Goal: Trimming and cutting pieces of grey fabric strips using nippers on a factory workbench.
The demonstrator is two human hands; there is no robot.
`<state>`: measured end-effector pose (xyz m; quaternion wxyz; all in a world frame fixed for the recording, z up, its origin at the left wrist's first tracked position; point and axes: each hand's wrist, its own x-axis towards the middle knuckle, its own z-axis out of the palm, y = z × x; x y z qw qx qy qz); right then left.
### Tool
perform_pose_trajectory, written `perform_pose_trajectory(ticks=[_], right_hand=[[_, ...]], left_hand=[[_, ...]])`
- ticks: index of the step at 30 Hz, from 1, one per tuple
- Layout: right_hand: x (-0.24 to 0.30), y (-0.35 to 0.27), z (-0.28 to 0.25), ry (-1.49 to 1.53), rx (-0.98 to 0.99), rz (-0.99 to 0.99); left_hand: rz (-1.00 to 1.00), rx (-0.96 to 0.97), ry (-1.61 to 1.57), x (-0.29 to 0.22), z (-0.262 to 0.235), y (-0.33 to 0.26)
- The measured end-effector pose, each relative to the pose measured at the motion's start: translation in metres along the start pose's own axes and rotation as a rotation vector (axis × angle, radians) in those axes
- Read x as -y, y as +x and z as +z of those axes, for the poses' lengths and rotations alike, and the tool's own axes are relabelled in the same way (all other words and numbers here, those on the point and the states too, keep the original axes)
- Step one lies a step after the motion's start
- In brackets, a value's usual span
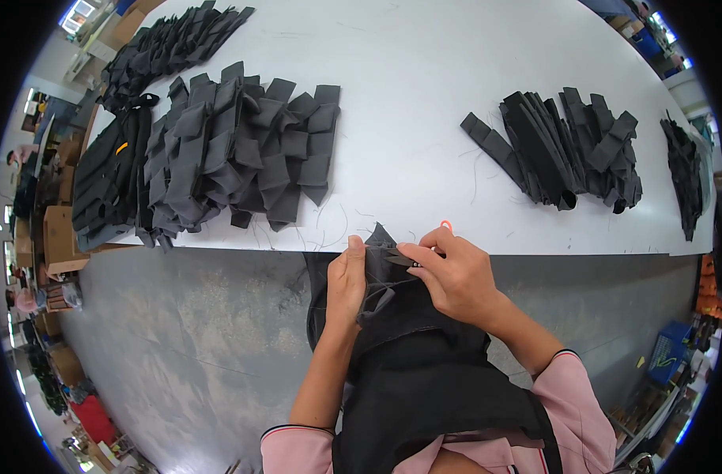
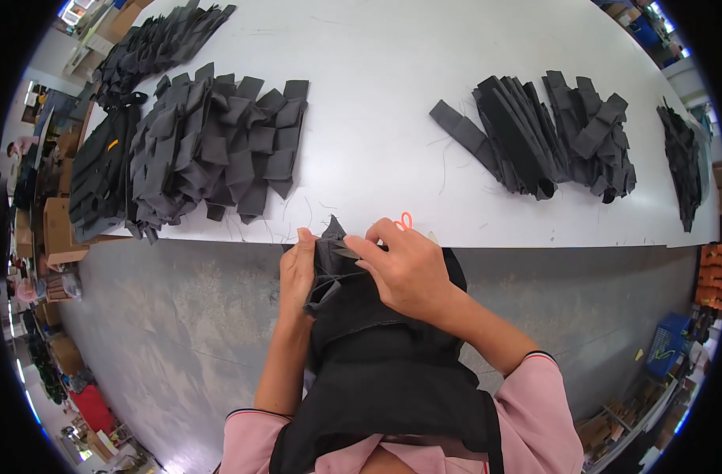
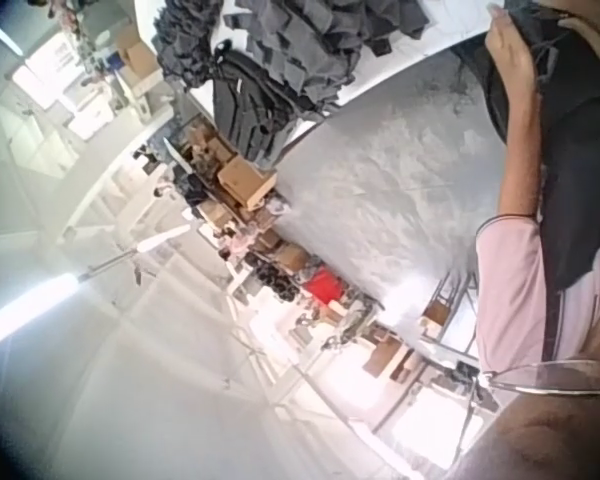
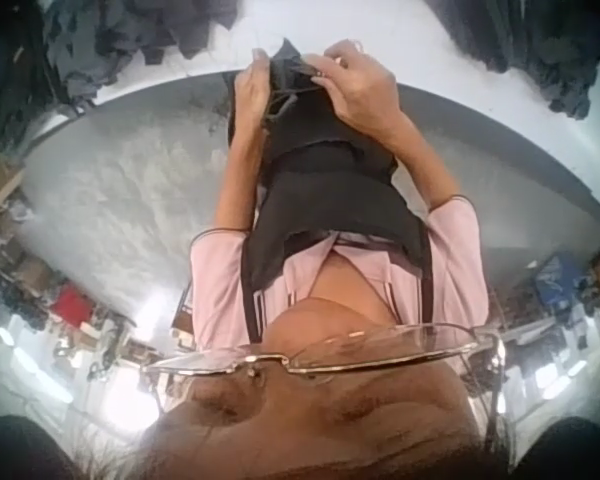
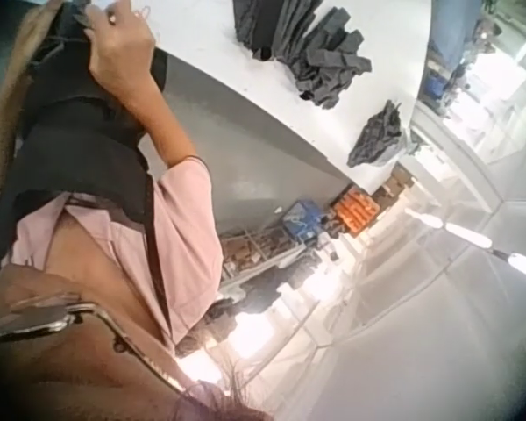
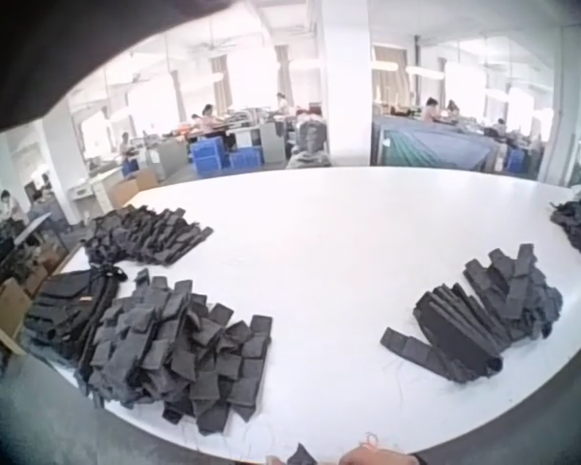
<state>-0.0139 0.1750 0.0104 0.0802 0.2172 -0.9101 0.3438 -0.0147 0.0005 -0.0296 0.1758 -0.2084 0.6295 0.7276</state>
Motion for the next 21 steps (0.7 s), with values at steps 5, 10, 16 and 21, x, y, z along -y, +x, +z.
perform_pose_trajectory(ticks=[5, 10, 16, 21], right_hand=[[0.001, -0.001, -0.002, 0.015, -0.008, -0.031], [0.003, -0.002, 0.000, -0.011, -0.034, -0.045], [0.003, -0.005, 0.005, -0.032, -0.084, -0.067], [0.001, -0.009, 0.011, 0.088, -0.134, 0.007]], left_hand=[[-0.042, 0.040, -0.058, -0.010, 0.004, -0.006], [-0.051, 0.067, -0.033, -0.007, 0.001, -0.005], [-0.065, 0.078, -0.041, -0.007, 0.001, -0.005], [-0.105, 0.075, -0.051, 0.000, -0.002, -0.003]])
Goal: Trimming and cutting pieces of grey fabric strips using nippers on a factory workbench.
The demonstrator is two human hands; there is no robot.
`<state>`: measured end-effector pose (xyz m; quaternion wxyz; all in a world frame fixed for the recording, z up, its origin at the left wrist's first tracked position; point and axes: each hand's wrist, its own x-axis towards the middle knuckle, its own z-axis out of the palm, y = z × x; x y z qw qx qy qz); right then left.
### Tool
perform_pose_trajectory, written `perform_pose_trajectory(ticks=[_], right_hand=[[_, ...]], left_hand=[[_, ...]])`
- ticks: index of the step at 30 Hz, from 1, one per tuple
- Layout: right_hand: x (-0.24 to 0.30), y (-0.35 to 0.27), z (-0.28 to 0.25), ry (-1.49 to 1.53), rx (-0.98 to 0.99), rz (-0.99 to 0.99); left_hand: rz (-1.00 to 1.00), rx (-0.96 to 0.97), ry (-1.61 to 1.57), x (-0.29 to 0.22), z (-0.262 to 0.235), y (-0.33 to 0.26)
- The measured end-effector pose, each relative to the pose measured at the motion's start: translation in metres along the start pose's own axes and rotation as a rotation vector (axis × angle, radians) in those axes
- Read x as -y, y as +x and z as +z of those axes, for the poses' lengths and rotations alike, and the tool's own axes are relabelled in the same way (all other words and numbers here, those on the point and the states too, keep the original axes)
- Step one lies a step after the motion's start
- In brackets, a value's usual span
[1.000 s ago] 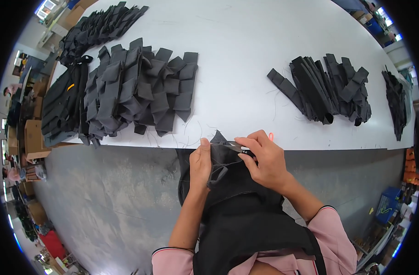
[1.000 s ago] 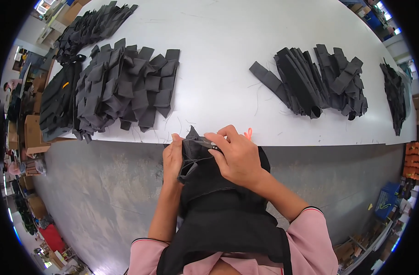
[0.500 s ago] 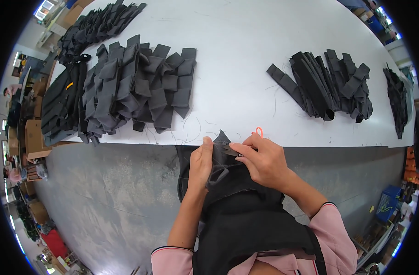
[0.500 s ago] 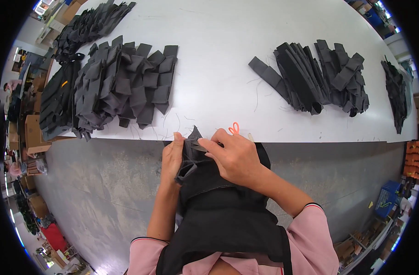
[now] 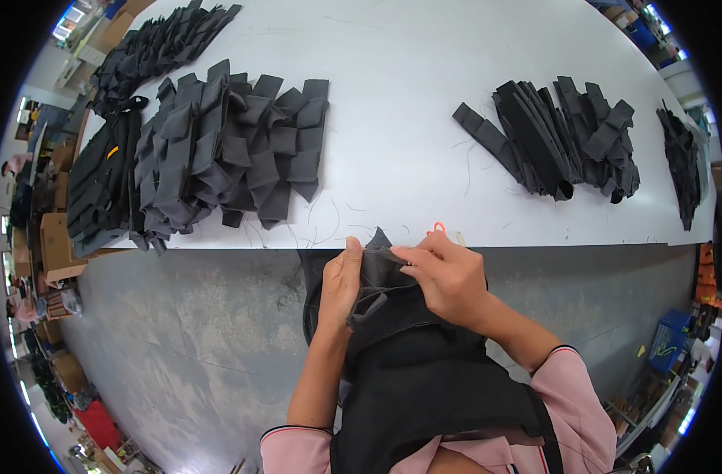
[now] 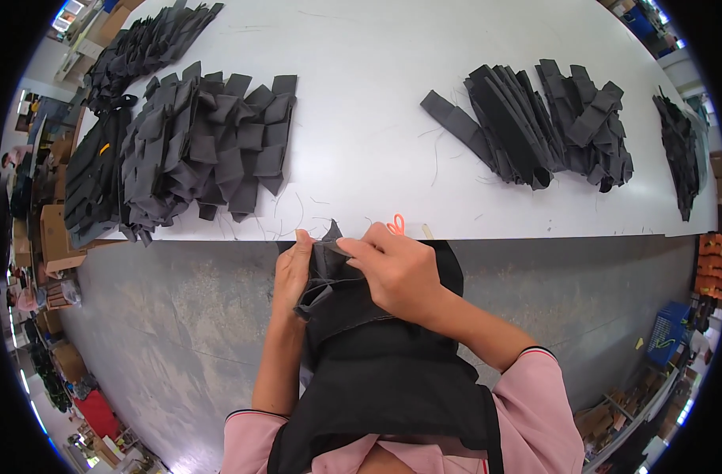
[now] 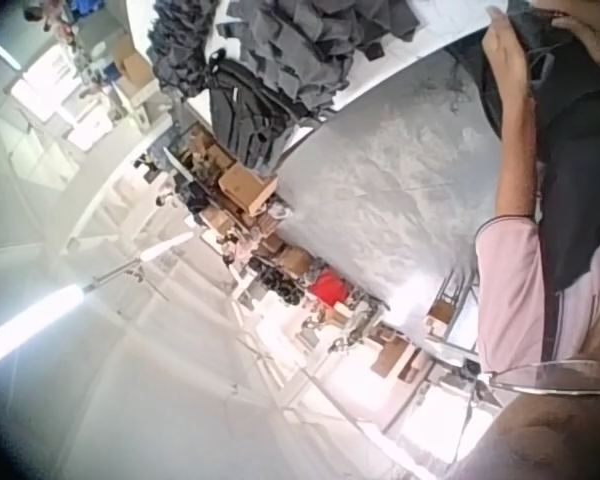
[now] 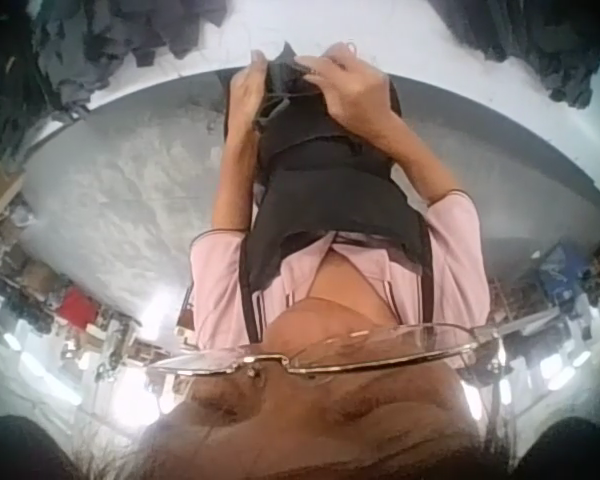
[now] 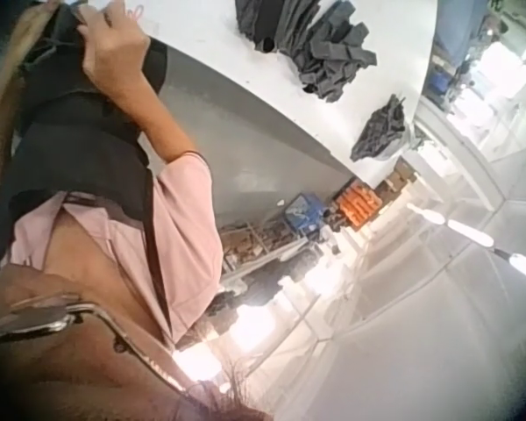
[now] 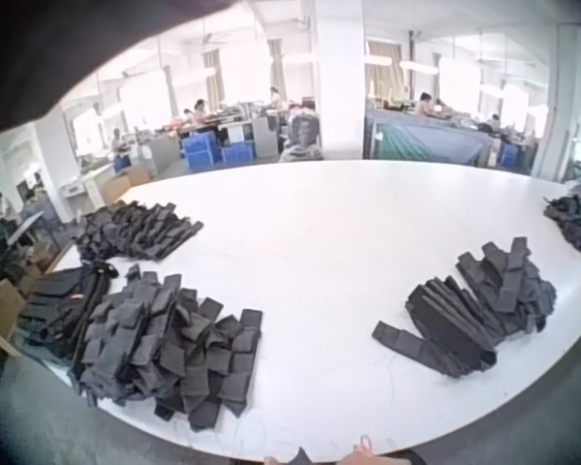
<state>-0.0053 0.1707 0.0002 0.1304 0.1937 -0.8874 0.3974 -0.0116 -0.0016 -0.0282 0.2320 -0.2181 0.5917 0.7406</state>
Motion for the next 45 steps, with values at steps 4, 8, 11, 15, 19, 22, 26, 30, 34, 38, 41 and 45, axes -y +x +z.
perform_pose_trajectory(ticks=[4, 8, 11, 15, 19, 22, 26, 30, 34, 38, 41, 45], right_hand=[[0.005, 0.004, -0.010, 0.019, 0.018, 0.019], [0.004, 0.007, -0.010, 0.061, 0.104, 0.062], [0.000, 0.007, -0.015, 0.122, 0.161, 0.094], [0.001, 0.017, -0.029, 0.060, 0.362, 0.042], [0.002, 0.025, -0.036, -0.028, 0.587, 0.024], [0.003, 0.029, -0.038, -0.034, 0.640, 0.013], [-0.001, 0.027, -0.034, -0.007, 0.643, -0.028], [-0.006, 0.025, -0.031, 0.058, 0.614, -0.053], [-0.005, 0.026, -0.031, 0.098, 0.647, 0.006], [-0.004, 0.025, -0.030, 0.111, 0.633, 0.017], [-0.004, 0.025, -0.031, 0.094, 0.606, -0.016], [-0.004, 0.023, -0.029, 0.099, 0.578, -0.025]], left_hand=[[-0.028, -0.021, -0.017, -0.005, 0.002, -0.002], [-0.035, 0.017, -0.013, -0.004, -0.001, -0.001], [-0.077, 0.055, -0.028, -0.008, -0.002, -0.002], [-0.146, 0.145, -0.112, -0.003, -0.009, -0.001], [-0.160, 0.143, -0.095, 0.001, -0.011, 0.000], [-0.145, 0.151, -0.072, 0.006, -0.014, 0.002], [-0.163, 0.187, -0.075, 0.004, -0.015, 0.000], [-0.156, 0.200, -0.076, 0.002, -0.013, -0.002], [-0.166, 0.197, -0.053, 0.001, -0.012, -0.001], [-0.176, 0.221, -0.073, 0.002, -0.013, -0.001], [-0.191, 0.208, -0.098, 0.002, -0.011, -0.001], [-0.204, 0.212, -0.104, 0.004, -0.014, 0.001]])
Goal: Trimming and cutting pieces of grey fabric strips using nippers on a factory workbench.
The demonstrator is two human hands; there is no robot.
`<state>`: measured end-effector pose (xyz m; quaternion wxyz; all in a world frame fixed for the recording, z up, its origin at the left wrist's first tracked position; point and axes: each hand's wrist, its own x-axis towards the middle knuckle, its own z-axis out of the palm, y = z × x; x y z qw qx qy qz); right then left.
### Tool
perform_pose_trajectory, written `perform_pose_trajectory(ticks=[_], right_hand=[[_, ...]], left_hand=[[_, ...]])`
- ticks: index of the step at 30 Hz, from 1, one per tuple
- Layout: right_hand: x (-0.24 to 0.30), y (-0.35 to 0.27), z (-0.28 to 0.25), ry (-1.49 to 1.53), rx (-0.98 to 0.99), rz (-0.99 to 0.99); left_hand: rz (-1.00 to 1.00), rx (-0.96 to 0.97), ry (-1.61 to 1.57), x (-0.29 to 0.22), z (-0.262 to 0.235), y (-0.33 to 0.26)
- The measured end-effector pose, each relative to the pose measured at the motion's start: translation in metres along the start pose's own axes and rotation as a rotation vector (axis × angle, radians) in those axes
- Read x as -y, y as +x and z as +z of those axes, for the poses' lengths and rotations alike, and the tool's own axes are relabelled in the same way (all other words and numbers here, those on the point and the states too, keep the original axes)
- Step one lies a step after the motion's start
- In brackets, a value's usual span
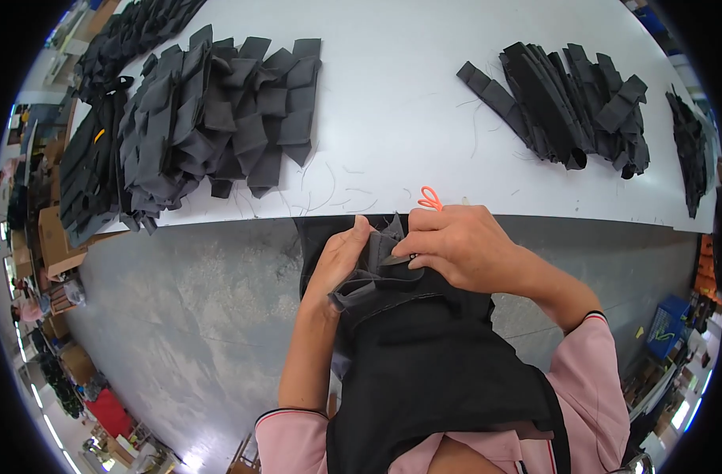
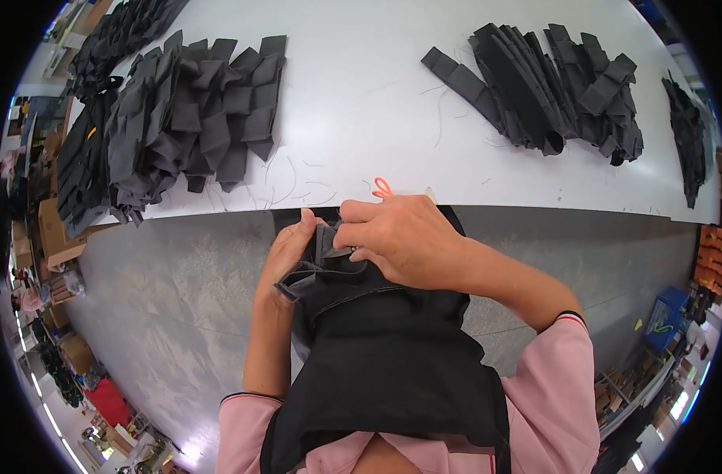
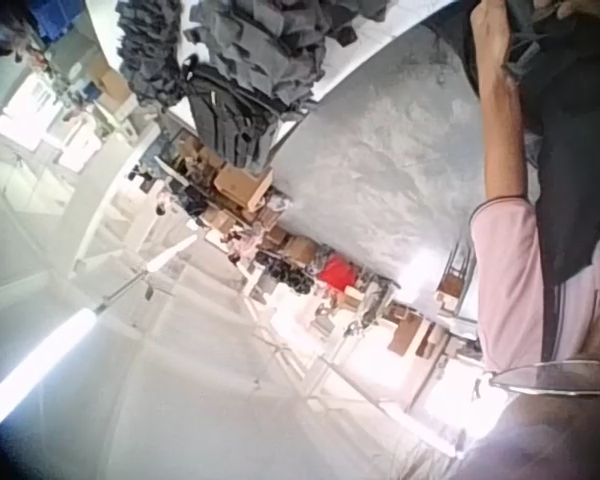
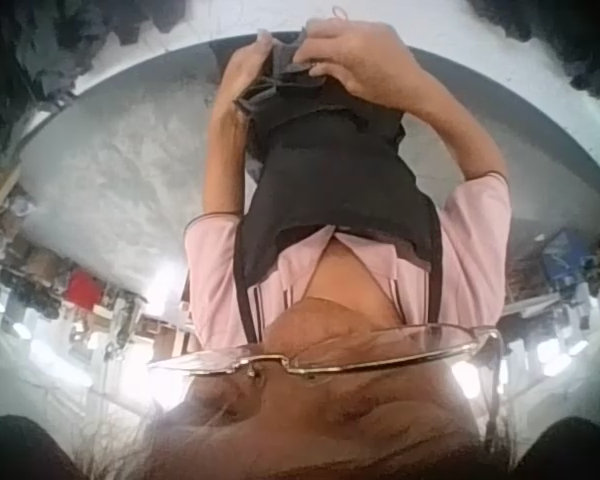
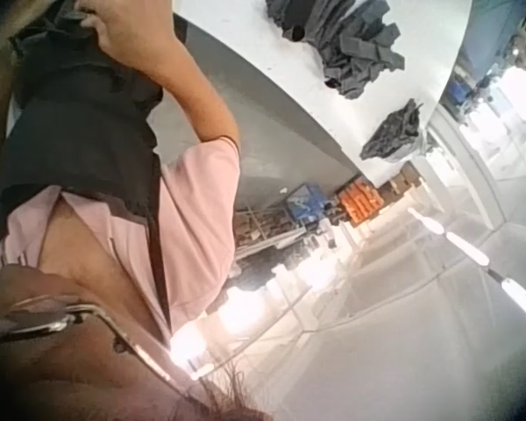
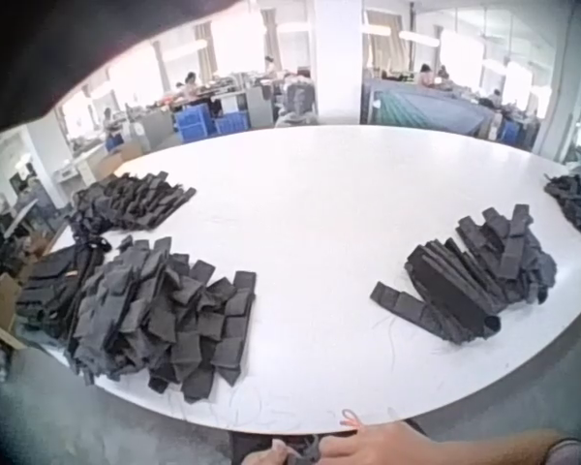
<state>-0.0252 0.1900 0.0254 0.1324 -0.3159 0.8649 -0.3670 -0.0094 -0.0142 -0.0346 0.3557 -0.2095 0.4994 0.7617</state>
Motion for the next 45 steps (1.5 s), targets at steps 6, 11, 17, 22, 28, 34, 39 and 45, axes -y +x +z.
perform_pose_trajectory(ticks=[6, 11, 17, 22, 28, 34, 39, 45], right_hand=[[-0.011, -0.009, 0.009, 0.452, -0.214, 0.177], [-0.008, -0.011, 0.016, 0.552, -0.243, 0.239], [-0.007, -0.009, 0.015, 0.353, -0.251, 0.214], [0.011, -0.017, 0.028, 0.237, -0.269, 0.203], [-0.025, -0.021, 0.047, 0.028, -0.434, -0.030], [-0.036, -0.002, 0.052, 0.423, -0.353, 0.097], [-0.007, -0.006, 0.039, 0.424, -0.375, 0.259], [0.011, -0.030, 0.024, -0.038, -0.425, 0.173]], left_hand=[[0.059, -0.060, 0.019, -0.001, 0.004, -0.003], [0.108, -0.084, 0.147, -0.003, 0.004, -0.006], [0.264, -0.168, 0.361, -0.001, 0.010, -0.012], [0.424, -0.222, 0.390, 0.007, 0.012, -0.012], [0.242, 0.081, 0.114, -0.008, 0.016, -0.019], [0.168, 0.103, -0.064, 0.009, 0.021, -0.021], [0.343, -0.089, -0.151, 0.022, 0.028, -0.016], [0.451, -0.219, -0.119, 0.020, 0.034, -0.013]])
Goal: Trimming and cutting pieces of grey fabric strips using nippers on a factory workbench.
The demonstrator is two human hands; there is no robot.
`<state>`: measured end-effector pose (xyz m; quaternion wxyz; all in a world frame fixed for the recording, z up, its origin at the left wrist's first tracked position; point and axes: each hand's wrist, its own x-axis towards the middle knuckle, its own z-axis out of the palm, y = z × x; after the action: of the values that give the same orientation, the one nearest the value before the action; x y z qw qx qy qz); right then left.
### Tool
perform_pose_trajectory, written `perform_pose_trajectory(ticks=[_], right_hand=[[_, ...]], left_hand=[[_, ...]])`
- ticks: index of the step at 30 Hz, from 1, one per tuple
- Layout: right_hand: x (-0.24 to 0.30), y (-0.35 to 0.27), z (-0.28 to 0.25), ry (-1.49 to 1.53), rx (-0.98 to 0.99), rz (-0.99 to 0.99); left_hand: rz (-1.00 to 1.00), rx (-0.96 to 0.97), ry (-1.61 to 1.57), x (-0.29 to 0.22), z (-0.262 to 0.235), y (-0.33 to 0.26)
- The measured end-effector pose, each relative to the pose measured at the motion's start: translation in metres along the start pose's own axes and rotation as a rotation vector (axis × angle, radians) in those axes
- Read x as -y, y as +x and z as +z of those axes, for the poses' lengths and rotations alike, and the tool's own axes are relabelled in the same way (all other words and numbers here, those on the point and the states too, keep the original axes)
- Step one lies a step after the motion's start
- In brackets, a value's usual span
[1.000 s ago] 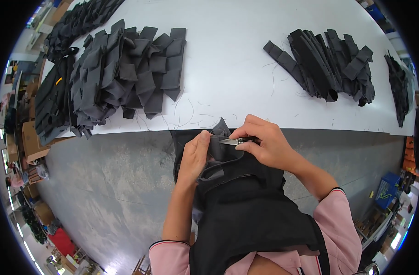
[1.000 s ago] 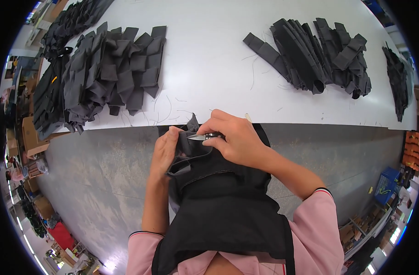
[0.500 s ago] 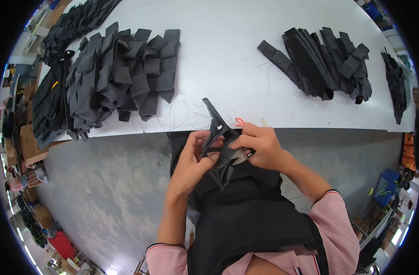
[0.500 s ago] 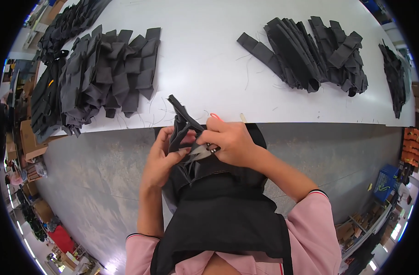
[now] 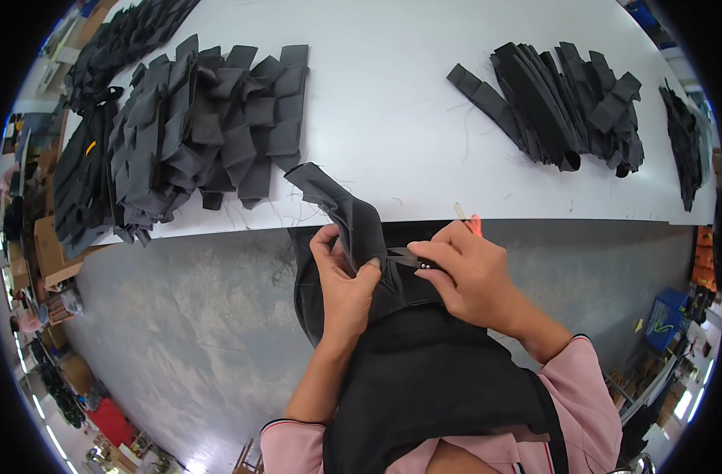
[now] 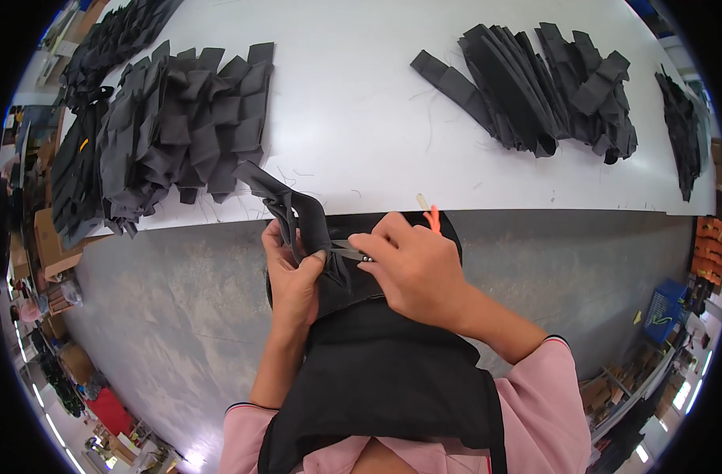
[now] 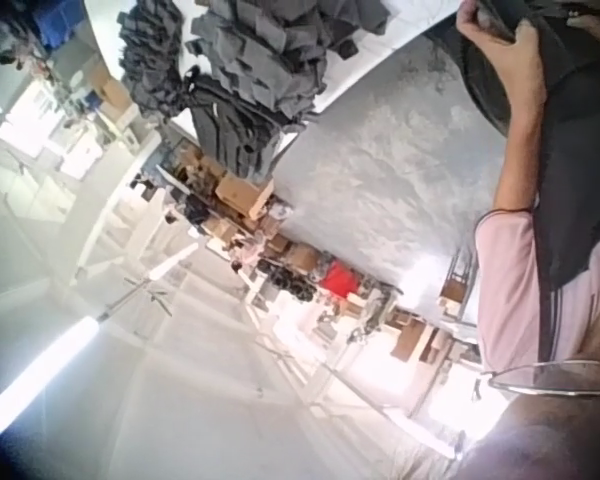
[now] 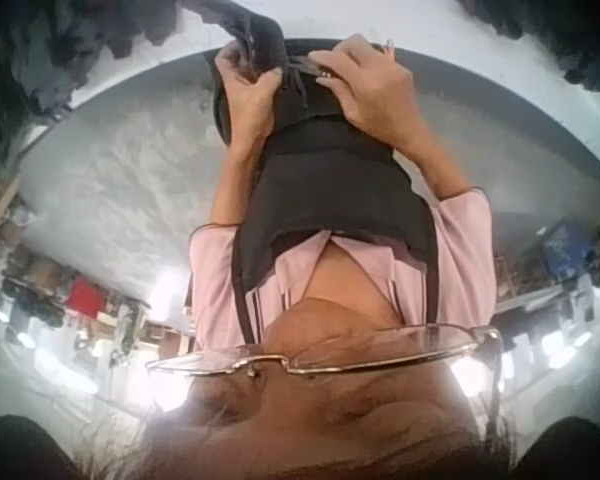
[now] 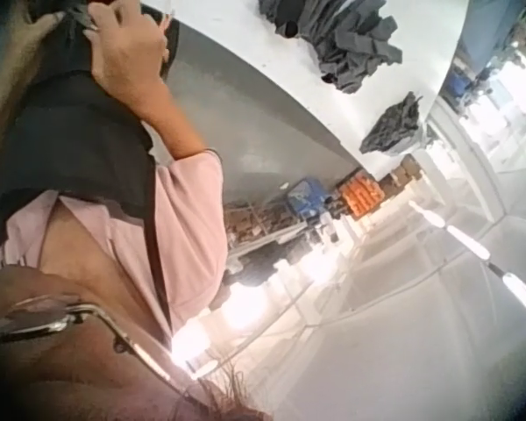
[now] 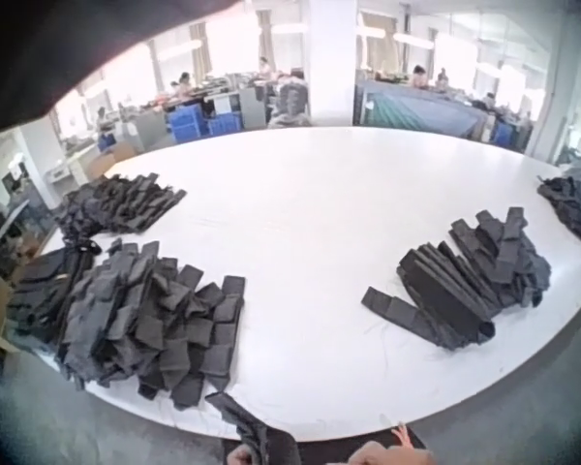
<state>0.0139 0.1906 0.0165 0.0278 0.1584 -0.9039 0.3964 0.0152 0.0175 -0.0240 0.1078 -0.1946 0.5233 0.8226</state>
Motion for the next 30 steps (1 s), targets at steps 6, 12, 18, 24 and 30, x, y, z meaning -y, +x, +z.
perform_pose_trajectory(ticks=[6, 12, 18, 24, 30], right_hand=[[0.006, 0.006, -0.001, -0.290, 0.110, -0.164], [0.013, 0.010, 0.000, -0.347, 0.143, -0.220], [0.015, 0.010, 0.000, -0.363, 0.137, -0.248], [0.015, 0.010, 0.002, -0.374, 0.146, -0.254], [0.014, 0.007, 0.005, -0.406, 0.172, -0.261]], left_hand=[[0.052, -0.031, 0.121, 0.001, 0.005, -0.003], [0.040, -0.061, 0.128, 0.003, 0.006, -0.005], [0.039, -0.057, 0.144, 0.003, 0.006, -0.004], [0.051, -0.063, 0.158, 0.002, 0.007, -0.004], [0.044, -0.068, 0.154, 0.003, 0.008, -0.004]])
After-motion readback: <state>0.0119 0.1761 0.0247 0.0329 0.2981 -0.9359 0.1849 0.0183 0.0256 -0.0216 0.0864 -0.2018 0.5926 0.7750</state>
